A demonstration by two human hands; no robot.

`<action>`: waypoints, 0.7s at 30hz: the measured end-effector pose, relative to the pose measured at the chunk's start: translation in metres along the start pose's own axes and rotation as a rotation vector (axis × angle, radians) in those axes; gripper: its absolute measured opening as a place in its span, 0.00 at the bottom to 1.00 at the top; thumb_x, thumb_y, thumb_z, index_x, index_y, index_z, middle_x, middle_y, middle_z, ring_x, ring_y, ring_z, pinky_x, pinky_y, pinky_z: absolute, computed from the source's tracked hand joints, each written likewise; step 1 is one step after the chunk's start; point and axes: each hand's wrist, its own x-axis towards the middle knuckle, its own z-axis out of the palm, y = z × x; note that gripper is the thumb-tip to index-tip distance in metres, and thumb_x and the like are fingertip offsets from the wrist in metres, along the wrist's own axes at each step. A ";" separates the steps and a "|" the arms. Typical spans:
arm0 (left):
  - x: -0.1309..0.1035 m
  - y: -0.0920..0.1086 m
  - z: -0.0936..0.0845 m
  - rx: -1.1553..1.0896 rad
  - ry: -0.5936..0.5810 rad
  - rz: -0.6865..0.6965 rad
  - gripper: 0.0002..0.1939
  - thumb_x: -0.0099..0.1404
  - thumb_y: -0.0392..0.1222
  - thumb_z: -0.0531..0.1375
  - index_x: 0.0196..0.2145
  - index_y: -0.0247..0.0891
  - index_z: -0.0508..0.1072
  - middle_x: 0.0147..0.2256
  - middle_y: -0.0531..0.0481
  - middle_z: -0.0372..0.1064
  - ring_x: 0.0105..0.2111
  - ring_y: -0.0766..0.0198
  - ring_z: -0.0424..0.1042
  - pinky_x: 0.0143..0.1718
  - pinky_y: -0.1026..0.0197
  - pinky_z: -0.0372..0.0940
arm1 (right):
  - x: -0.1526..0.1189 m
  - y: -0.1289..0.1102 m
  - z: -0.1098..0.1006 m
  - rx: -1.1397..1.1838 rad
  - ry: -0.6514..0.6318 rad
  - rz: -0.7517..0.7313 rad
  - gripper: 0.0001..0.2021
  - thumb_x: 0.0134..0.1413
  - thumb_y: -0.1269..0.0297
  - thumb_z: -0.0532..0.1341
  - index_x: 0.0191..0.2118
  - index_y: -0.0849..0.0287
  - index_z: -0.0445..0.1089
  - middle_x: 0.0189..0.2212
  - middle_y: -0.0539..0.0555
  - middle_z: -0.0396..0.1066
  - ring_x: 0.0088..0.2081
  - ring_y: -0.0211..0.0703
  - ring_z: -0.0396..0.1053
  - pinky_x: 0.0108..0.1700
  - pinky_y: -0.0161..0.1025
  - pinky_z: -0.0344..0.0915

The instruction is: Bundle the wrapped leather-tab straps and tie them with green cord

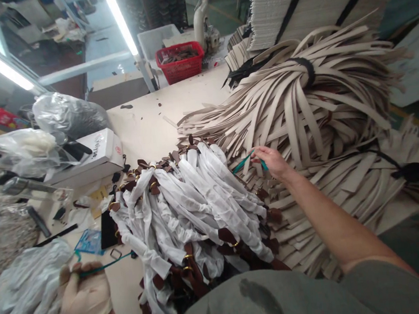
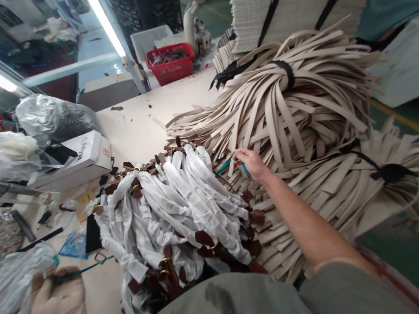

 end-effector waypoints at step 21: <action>-0.096 -0.151 0.128 0.636 -0.886 0.072 0.18 0.67 0.56 0.61 0.39 0.36 0.76 0.36 0.42 0.69 0.27 0.66 0.61 0.25 0.62 0.55 | -0.091 -0.126 0.172 -0.497 -0.566 -1.068 0.07 0.66 0.72 0.57 0.36 0.61 0.70 0.44 0.59 0.73 0.52 0.53 0.68 0.67 0.58 0.55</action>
